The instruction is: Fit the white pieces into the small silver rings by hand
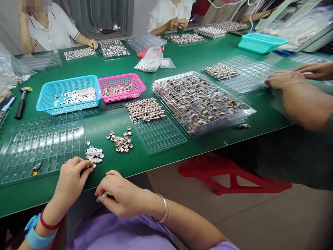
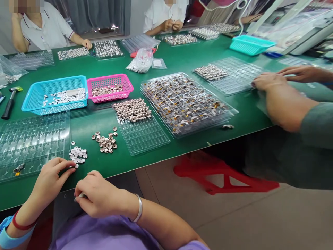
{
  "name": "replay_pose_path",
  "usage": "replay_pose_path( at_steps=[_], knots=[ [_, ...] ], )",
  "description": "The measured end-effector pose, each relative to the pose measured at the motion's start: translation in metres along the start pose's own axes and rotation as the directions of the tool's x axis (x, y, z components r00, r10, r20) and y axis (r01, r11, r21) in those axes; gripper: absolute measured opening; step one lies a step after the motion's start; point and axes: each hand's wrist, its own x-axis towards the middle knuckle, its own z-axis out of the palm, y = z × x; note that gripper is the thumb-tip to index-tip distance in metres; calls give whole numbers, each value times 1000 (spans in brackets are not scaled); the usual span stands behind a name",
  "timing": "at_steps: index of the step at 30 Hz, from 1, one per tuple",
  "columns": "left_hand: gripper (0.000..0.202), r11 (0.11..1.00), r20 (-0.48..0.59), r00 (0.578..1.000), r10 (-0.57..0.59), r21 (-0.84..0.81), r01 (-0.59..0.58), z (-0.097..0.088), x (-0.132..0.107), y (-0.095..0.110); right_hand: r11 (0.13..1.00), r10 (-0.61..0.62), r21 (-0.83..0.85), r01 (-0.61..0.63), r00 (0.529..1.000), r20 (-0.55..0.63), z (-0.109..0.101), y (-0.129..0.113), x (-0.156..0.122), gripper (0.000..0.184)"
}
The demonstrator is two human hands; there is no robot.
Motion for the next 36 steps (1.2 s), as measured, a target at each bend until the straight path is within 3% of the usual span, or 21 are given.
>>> replay_pose_path(
  at_steps=[6, 11, 14, 17, 22, 27, 29, 31, 33, 36],
  knots=[
    [21, 996, -54, 995, 79, 32, -77, 6, -7, -5, 987, 102, 137, -82, 984, -146, -7, 1, -6, 8],
    [33, 984, -99, 981, 166, 83, -158, 9, -25, -2, 974, 146, 200, -109, 972, -181, -10, 2, -7, 9],
    [42, 961, -145, 955, 260, 136, -241, 14, -40, -3, 964, 168, 239, -118, 965, -200, -12, 3, -7, 8],
    [33, 946, -260, 910, 323, 78, -314, 19, -52, -7, 957, 188, 261, -130, 959, -213, -12, 3, -8, 7],
    [19, 936, -329, 909, 256, -149, -318, 22, -61, 1, 951, 160, 296, -88, 960, -229, -11, -2, -11, 6],
    [9, 928, -316, 948, -30, -362, -91, 15, -60, 34, 955, -58, 269, 125, 968, -244, -12, -13, -17, 6],
    [10, 831, -209, 958, -196, -554, 50, 9, -57, 46, 970, -104, 184, 156, 959, -265, -13, -15, -19, 8],
    [14, 645, -28, 942, -335, -735, 207, 5, -55, 53, 981, -124, 110, 158, 955, -270, -15, -16, -19, 9],
    [18, 477, 112, 906, -408, -820, 316, 2, -53, 57, 984, -152, 48, 172, 949, -276, -16, -16, -19, 10],
    [24, 257, 214, 836, -505, -888, 382, 4, -50, 60, 974, -226, -72, 214, 932, -285, -17, -16, -19, 11]
  ],
)
